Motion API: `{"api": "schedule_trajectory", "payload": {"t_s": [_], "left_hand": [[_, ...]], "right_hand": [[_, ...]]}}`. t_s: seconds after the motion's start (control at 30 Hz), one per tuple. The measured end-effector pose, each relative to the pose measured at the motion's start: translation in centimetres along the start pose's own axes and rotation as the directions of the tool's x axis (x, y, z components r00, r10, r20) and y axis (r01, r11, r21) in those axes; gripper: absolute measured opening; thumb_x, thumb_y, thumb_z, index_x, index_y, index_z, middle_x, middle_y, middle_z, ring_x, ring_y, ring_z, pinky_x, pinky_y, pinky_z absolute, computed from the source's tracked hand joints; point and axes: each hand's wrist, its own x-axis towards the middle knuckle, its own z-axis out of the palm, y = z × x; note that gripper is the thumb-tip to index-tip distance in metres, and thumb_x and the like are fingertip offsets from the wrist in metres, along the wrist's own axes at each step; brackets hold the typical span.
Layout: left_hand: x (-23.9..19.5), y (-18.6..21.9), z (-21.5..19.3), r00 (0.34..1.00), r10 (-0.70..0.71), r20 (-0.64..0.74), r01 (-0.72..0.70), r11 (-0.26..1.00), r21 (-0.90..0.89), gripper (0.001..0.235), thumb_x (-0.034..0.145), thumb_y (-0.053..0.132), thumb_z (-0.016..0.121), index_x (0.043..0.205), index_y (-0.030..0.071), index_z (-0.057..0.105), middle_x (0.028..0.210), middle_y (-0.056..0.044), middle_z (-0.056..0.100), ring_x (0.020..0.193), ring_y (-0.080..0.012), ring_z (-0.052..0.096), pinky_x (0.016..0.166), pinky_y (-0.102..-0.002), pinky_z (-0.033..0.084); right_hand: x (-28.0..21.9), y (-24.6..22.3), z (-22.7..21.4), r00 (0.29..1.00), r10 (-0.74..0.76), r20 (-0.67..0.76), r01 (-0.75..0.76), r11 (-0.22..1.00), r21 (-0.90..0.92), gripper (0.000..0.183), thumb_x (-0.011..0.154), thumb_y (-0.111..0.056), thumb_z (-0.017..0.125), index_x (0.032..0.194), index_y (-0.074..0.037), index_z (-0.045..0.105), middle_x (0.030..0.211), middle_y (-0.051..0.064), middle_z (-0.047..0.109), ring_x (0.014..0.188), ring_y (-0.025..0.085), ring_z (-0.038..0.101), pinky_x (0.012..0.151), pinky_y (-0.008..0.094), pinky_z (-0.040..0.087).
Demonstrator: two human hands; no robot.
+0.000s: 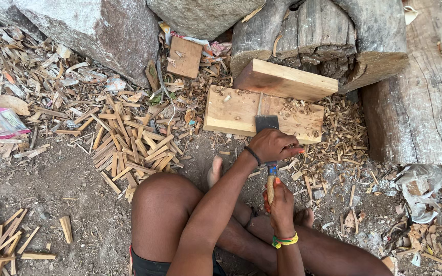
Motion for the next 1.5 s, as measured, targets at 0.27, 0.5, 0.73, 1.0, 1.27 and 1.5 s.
{"api": "schedule_trajectory", "payload": {"t_s": [0.27, 0.5, 0.73, 1.0, 1.27, 1.5], "left_hand": [[0.1, -0.2, -0.2, 0.994, -0.106, 0.029, 0.107, 0.994, -0.021, 0.047, 0.093, 0.060, 0.063, 0.091, 0.015, 0.076, 0.068, -0.007, 0.074, 0.061, -0.0257, 0.073, 0.060, -0.041, 0.057], [0.1, -1.5, -0.4, 0.963, -0.200, 0.182, 0.202, 0.979, 0.012, 0.057, 0.088, 0.070, 0.059, 0.084, 0.016, 0.074, 0.069, -0.005, 0.075, 0.063, -0.0255, 0.074, 0.060, -0.042, 0.057], [0.1, -1.4, -0.2, 0.968, -0.201, 0.150, 0.202, 0.979, 0.004, 0.058, 0.090, 0.071, 0.055, 0.081, 0.016, 0.070, 0.068, -0.005, 0.074, 0.062, -0.0269, 0.073, 0.062, -0.043, 0.057], [1.5, -0.5, 1.0, 0.962, -0.271, 0.029, 0.271, 0.962, 0.022, 0.051, 0.096, 0.061, 0.053, 0.083, 0.014, 0.070, 0.070, -0.011, 0.072, 0.064, -0.0323, 0.072, 0.064, -0.048, 0.056], [1.4, -2.3, -0.7, 0.930, -0.264, 0.254, 0.270, 0.963, 0.011, 0.060, 0.088, 0.071, 0.056, 0.079, 0.013, 0.072, 0.065, -0.009, 0.072, 0.067, -0.0299, 0.074, 0.069, -0.045, 0.058], [1.4, -1.8, -1.0, 0.925, -0.301, 0.233, 0.308, 0.951, 0.011, 0.062, 0.085, 0.074, 0.055, 0.080, 0.014, 0.073, 0.065, -0.012, 0.072, 0.067, -0.0314, 0.074, 0.067, -0.046, 0.058]], "right_hand": [[0.0, -0.1, 0.5, 1.000, -0.022, 0.008, 0.022, 1.000, 0.001, 0.040, 0.105, -0.035, 0.040, 0.091, -0.003, 0.060, 0.063, 0.006, 0.054, 0.041, 0.010, 0.040, 0.036, 0.027, 0.031], [-0.4, 1.0, 3.0, 0.995, -0.079, -0.053, 0.075, 0.994, -0.081, 0.037, 0.104, -0.029, 0.039, 0.085, -0.003, 0.058, 0.060, 0.006, 0.055, 0.041, 0.013, 0.043, 0.037, 0.029, 0.032], [1.6, 3.5, 0.4, 0.916, -0.401, 0.015, 0.351, 0.783, -0.513, 0.033, 0.106, -0.027, 0.042, 0.090, -0.002, 0.058, 0.065, 0.007, 0.055, 0.048, 0.017, 0.050, 0.043, 0.032, 0.038], [2.9, -0.8, -3.3, 0.999, -0.037, -0.025, 0.024, 0.921, -0.388, 0.043, 0.108, -0.034, 0.043, 0.095, 0.000, 0.064, 0.063, 0.012, 0.055, 0.041, 0.017, 0.043, 0.037, 0.032, 0.031], [-1.0, -0.1, 4.0, 0.998, 0.055, 0.008, -0.055, 0.998, -0.015, 0.035, 0.106, -0.033, 0.039, 0.094, -0.003, 0.055, 0.063, 0.007, 0.055, 0.039, 0.013, 0.042, 0.034, 0.030, 0.032], [-0.8, -0.7, 3.5, 1.000, 0.000, 0.002, 0.000, 0.986, -0.167, 0.038, 0.104, -0.034, 0.037, 0.090, -0.004, 0.055, 0.061, 0.007, 0.056, 0.039, 0.015, 0.046, 0.035, 0.031, 0.036]]}}
